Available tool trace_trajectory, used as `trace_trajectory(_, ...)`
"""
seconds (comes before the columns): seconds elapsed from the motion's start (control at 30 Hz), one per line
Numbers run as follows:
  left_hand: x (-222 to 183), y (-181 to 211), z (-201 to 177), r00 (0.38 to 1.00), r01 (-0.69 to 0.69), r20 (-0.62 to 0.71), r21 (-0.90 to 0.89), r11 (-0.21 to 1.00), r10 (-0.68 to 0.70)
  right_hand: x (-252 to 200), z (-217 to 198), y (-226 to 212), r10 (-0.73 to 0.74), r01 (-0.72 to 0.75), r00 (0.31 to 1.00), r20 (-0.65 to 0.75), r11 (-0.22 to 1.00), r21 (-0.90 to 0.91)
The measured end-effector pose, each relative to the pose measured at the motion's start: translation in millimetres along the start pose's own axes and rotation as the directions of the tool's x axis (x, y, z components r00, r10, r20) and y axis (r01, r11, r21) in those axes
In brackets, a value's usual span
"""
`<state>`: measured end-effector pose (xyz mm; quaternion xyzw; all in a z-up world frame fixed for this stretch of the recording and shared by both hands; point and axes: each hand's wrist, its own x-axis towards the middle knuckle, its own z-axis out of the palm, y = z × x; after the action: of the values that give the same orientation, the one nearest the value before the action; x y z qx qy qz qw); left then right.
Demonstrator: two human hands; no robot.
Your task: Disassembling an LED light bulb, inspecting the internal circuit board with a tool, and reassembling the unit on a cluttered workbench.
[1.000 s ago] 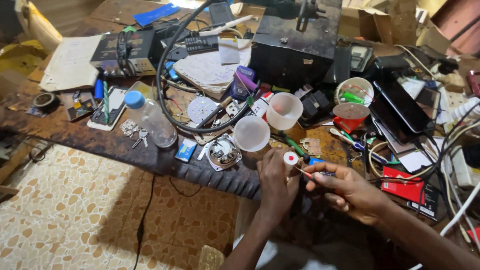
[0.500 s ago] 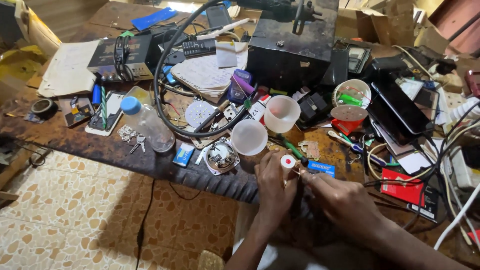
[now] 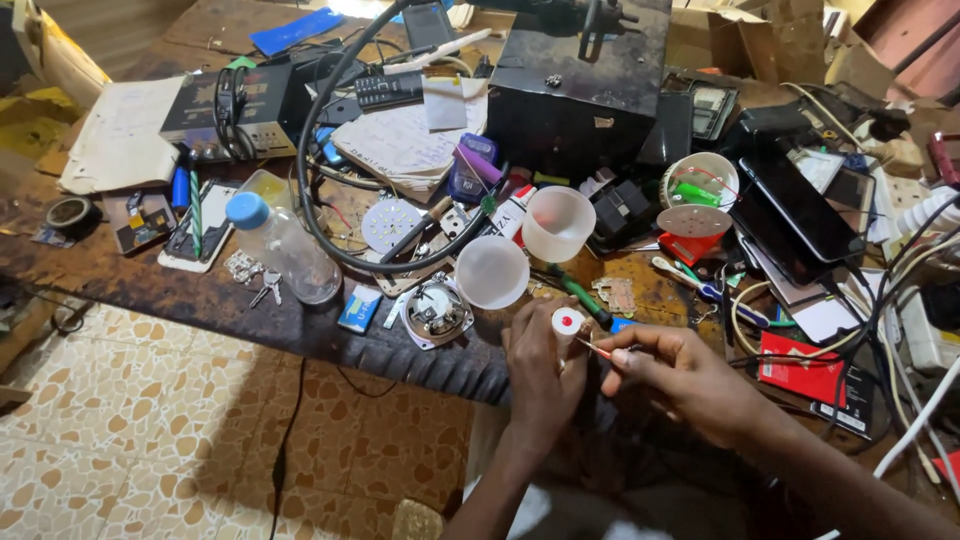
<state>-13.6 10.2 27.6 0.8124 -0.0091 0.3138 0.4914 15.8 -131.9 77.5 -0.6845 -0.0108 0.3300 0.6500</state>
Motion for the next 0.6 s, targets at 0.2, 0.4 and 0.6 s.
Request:
trace_trajectory(0.2, -3.4, -3.1, 3.4, 1.0, 0.002, -0.004, 0.012, 1.0, -0.002, -1.7, 0.6, 3.9, -0.051, 0.051, 0.999, -0.001, 0.988, -0.144)
trace_trajectory(0.4, -3.0, 0.5, 2.4, 1.0, -0.002, -0.012, 0.019, 1.0, 0.002, -13.1, 1.3, -15.0, -0.244, 0.206, 0.968, 0.052, 0.661, -0.721)
trace_trajectory(0.6, -1.5, 4.9, 0.8, 0.999, 0.007, -0.036, -0.013, 1.0, -0.008, -20.9, -14.4, -3.6, -0.331, 0.252, 0.943, 0.04, 0.629, -0.735)
